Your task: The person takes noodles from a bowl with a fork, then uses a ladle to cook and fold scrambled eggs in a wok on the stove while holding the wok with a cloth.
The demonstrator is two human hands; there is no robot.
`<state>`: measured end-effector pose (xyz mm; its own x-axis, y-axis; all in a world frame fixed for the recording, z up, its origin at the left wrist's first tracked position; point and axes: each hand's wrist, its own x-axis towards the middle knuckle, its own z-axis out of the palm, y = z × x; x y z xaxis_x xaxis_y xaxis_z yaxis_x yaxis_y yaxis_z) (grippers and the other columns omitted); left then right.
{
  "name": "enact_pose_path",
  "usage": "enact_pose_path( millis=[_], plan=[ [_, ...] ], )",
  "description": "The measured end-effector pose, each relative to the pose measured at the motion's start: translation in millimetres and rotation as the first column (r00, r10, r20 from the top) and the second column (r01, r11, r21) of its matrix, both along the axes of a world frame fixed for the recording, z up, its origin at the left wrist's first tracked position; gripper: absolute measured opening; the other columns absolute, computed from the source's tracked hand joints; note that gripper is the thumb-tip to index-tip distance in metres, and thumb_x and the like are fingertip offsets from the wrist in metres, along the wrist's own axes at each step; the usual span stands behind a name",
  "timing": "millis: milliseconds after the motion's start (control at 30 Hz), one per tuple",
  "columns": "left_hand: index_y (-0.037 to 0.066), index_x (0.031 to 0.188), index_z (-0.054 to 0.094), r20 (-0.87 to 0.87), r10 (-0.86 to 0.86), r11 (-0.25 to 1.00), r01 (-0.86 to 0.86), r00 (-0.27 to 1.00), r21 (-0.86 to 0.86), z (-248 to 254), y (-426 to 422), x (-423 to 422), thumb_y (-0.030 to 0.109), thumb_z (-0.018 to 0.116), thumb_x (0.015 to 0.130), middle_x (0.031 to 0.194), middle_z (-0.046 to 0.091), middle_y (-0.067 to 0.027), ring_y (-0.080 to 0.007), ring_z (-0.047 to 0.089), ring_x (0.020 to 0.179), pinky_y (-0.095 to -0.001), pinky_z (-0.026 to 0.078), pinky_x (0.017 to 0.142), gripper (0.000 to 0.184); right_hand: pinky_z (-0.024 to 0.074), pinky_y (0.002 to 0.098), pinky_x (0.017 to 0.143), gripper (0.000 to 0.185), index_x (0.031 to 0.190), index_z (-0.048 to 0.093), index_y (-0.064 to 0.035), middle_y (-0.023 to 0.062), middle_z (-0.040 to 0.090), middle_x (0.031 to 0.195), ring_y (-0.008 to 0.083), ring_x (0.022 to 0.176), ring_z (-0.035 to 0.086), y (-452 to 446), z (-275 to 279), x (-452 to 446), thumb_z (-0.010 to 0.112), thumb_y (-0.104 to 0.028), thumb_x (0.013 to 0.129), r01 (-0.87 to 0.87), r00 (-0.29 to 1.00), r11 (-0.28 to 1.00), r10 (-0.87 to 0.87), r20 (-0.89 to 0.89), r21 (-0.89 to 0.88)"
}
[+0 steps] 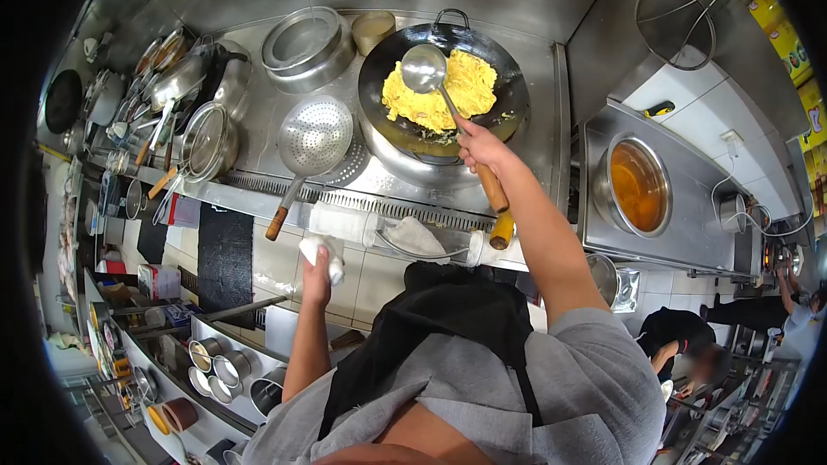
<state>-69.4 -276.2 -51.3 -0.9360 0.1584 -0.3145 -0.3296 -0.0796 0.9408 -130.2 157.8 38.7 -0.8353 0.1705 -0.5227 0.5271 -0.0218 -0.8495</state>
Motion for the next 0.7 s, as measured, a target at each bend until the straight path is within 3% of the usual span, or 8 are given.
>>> enact_pose_path(
  millis=[67, 133, 200, 267, 433, 533, 633, 700],
  plan=[
    [0.003, 0.119, 0.052, 0.008, -0.036, 0.999, 0.036, 0.999, 0.009, -7.3, 18.0, -5.3, 0.035, 0.053, 0.099, 0.087, 0.06, -0.0054, -0.0135, 0.058, 0.069, -0.0291, 0.048, 0.059, 0.038, 0.039, 0.0283, 0.041, 0.058, 0.153, 0.029, -0.0272, -0.0001, 0.044, 0.064, 0.01, 0.045, 0.041, 0.0, 2.2, -2.4, 0.041, -0.011, 0.099, -0.006, 1.0, 0.999, 0.007, 0.017, -0.051],
    [0.003, 0.12, 0.052, 0.02, -0.145, 0.989, 0.146, 0.989, -0.039, -14.0, 42.4, -11.1, 0.036, 0.052, 0.1, 0.092, 0.061, -0.0058, -0.0144, 0.059, 0.074, -0.03, 0.049, 0.063, 0.038, 0.0388, 0.0268, 0.041, 0.058, 0.154, 0.027, -0.0276, 0.0001, 0.045, 0.066, 0.0085, 0.045, 0.04, -10.5, 17.9, -2.0, 0.04, -0.012, 0.099, -0.138, 0.989, 0.934, 0.147, -0.002, 0.329],
    [0.003, 0.12, 0.052, 0.057, -0.14, 0.99, 0.139, 0.989, 0.022, -3.4, 77.2, -13.4, 0.036, 0.05, 0.101, 0.093, 0.061, -0.0057, -0.0147, 0.06, 0.076, -0.0303, 0.05, 0.065, 0.039, 0.0396, 0.0259, 0.041, 0.057, 0.154, 0.027, -0.0275, 0.0008, 0.047, 0.068, 0.0081, 0.046, 0.041, -13.0, 25.9, 8.5, 0.041, -0.014, 0.1, -0.145, 0.988, 0.954, 0.153, -0.011, 0.264],
    [0.003, 0.121, 0.053, 0.121, -0.161, 0.981, 0.145, 0.98, 0.131, 2.0, 116.6, -22.0, 0.039, 0.048, 0.102, 0.096, 0.061, -0.0057, -0.0156, 0.06, 0.077, -0.0314, 0.051, 0.066, 0.04, 0.0404, 0.0258, 0.041, 0.057, 0.154, 0.027, -0.0272, 0.0009, 0.046, 0.069, 0.0081, 0.047, 0.041, -13.7, 32.0, 19.4, 0.042, -0.015, 0.101, -0.137, 0.989, 0.985, 0.132, -0.06, -0.104],
    [0.009, 0.124, 0.049, 0.304, -0.202, 0.958, 0.124, 0.931, 0.257, 37.9, 212.0, -44.9, 0.055, 0.047, 0.098, 0.104, 0.06, -0.0067, -0.0206, 0.061, 0.086, -0.0453, 0.052, 0.068, 0.053, 0.0399, 0.0255, 0.041, 0.057, 0.154, 0.026, -0.0278, 0.0005, 0.045, 0.069, 0.0076, 0.047, 0.042, -19.3, 14.3, 45.2, 0.042, -0.013, 0.102, -0.178, 0.984, 0.979, 0.175, -0.043, -0.102],
    [0.012, 0.112, 0.053, 0.344, -0.294, 0.941, 0.208, 0.892, 0.267, 31.1, 246.7, -61.7, 0.061, 0.044, 0.096, 0.094, 0.062, -0.0044, -0.0205, 0.061, 0.079, -0.0401, 0.049, 0.063, 0.053, 0.0386, 0.0248, 0.041, 0.056, 0.154, 0.027, -0.0299, -0.0001, 0.044, 0.07, 0.0066, 0.049, 0.041, -25.8, 31.0, 66.4, 0.041, -0.013, 0.102, -0.193, 0.981, 0.981, 0.193, 0.003, 0.016],
    [0.012, 0.105, 0.056, 0.432, -0.178, 0.969, 0.082, 0.884, 0.231, 30.8, 277.4, -73.8, 0.054, 0.048, 0.098, 0.083, 0.062, -0.0033, -0.0199, 0.061, 0.071, -0.0388, 0.047, 0.058, 0.043, 0.0401, 0.0252, 0.042, 0.055, 0.153, 0.029, -0.0298, 0.0011, 0.046, 0.072, 0.0081, 0.049, 0.042, -18.4, 35.3, 75.1, 0.041, -0.014, 0.102, -0.2, 0.978, 0.966, 0.206, 0.016, -0.164],
    [0.012, 0.102, 0.056, 0.393, -0.14, 0.981, 0.073, 0.909, 0.182, 29.0, 290.3, -79.4, 0.047, 0.051, 0.098, 0.079, 0.061, -0.0031, -0.0195, 0.059, 0.066, -0.0385, 0.045, 0.055, 0.036, 0.04, 0.0254, 0.042, 0.054, 0.153, 0.029, -0.0297, 0.001, 0.045, 0.072, 0.008, 0.049, 0.042, -6.2, 22.5, 74.1, 0.041, -0.015, 0.102, -0.176, 0.982, 0.978, 0.181, 0.044, -0.113]
  ],
)
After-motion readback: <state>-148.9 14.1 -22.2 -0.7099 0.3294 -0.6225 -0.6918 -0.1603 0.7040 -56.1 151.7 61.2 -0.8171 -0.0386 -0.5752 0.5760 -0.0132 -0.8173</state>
